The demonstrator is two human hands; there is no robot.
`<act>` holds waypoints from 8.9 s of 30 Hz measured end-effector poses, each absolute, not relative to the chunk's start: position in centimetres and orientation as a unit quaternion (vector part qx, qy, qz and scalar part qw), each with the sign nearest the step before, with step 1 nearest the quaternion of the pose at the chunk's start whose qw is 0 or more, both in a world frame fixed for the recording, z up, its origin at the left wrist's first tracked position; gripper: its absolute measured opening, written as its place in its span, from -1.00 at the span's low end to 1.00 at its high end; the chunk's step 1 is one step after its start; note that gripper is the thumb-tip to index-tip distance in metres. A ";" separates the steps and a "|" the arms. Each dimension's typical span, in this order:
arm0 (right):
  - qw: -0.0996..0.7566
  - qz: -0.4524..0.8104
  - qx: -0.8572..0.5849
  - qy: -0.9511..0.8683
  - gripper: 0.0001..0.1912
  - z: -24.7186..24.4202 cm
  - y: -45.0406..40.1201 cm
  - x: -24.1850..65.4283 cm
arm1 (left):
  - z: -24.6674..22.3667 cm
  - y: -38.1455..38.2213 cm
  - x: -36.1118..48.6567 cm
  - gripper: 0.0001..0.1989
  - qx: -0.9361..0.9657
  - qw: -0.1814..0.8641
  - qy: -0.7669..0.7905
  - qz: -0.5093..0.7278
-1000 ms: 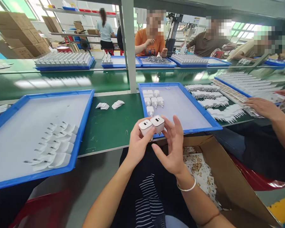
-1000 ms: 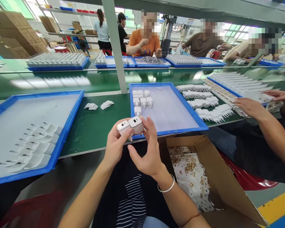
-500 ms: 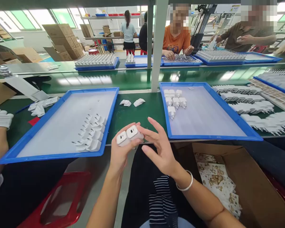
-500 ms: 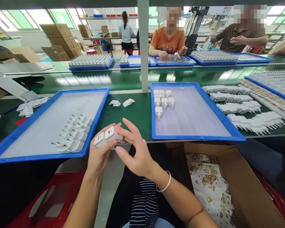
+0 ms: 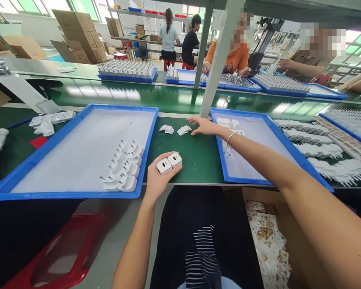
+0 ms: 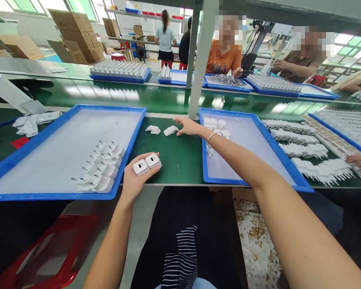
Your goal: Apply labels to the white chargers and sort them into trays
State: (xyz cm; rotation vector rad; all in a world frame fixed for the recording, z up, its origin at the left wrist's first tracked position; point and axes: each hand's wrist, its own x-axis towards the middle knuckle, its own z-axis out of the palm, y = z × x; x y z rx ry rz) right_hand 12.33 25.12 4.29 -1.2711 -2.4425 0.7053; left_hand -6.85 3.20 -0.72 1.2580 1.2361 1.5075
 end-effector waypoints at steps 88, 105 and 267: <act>0.223 0.557 -0.374 -0.707 -0.87 5.7 5.5 18.8 | 2.3 -1.8 -1.4 -0.62 0.690 0.475 0.374 0.398; 0.242 0.638 -0.390 -0.618 -0.74 6.3 3.7 19.2 | 2.4 -2.9 -0.9 -0.64 0.708 0.422 0.395 0.405; 0.275 0.543 -0.434 -0.665 -0.66 7.0 0.4 17.2 | 0.9 -2.4 0.8 -0.79 0.742 0.242 0.412 0.470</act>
